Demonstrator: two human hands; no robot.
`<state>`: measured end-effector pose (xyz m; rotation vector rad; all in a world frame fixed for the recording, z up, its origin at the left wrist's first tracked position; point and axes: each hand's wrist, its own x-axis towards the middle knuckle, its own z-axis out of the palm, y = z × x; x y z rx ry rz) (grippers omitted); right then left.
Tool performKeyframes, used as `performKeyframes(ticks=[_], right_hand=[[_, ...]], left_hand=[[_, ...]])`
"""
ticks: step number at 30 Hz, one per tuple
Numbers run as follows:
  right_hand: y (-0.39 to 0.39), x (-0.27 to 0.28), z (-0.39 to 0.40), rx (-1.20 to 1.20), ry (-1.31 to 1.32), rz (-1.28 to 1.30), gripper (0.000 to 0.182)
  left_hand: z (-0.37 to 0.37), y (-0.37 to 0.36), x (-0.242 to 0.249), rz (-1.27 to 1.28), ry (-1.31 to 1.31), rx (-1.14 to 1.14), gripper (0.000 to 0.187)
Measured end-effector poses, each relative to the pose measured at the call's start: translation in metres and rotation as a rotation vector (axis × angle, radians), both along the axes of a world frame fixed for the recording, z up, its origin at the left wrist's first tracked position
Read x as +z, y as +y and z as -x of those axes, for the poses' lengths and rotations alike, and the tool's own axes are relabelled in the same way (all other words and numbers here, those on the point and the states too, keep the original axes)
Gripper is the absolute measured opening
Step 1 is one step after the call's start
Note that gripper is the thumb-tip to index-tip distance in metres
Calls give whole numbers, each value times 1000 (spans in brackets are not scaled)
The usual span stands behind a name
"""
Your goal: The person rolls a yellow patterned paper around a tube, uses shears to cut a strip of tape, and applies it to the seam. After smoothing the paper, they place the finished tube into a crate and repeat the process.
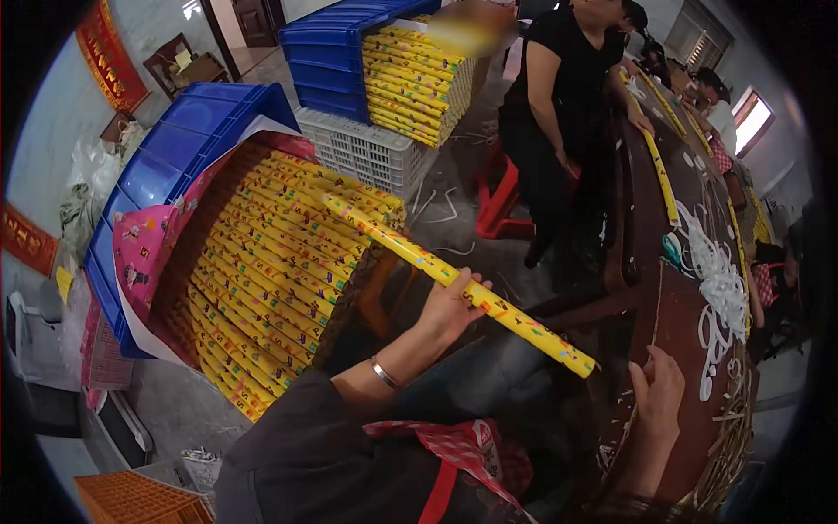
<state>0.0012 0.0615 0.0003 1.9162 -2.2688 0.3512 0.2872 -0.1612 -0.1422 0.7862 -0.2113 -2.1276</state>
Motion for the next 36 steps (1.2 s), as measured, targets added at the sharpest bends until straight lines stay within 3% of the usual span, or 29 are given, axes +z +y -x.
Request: performKeyframes(ticks=[9, 10, 18, 21, 24, 26, 30, 33, 35, 36], right_hand=[[-9, -8, -5, -21, 3, 60, 25], [-10, -9, -5, -5, 15, 56, 23], [-9, -17, 1, 69, 56, 75, 21], [-10, -16, -2, 69, 52, 70, 20], [-10, -14, -6, 47, 38, 53, 19], [-10, -13, -6, 33, 41, 35, 19], [-11, -15, -6, 55, 66, 51, 18], [-11, -16, -4, 56, 75, 55, 18], [-11, -16, -6, 54, 71, 59, 18], [-10, -15, -7, 33, 64, 41, 18]], left_hand=[[-67, -92, -66, 119, 14, 226, 26], [-66, -80, -35, 98, -77, 231, 27], [-67, -95, -61, 320, -276, 446, 36], [-72, -100, -68, 299, -382, 533, 28], [-77, -102, -73, 269, -233, 600, 37], [-82, -101, -72, 69, -363, 604, 31], [-79, -100, -70, 69, -360, 618, 32], [-84, -100, -75, 166, -505, 618, 35], [-88, -101, -67, -80, -434, 665, 35], [-91, -103, -73, -78, -431, 669, 35]])
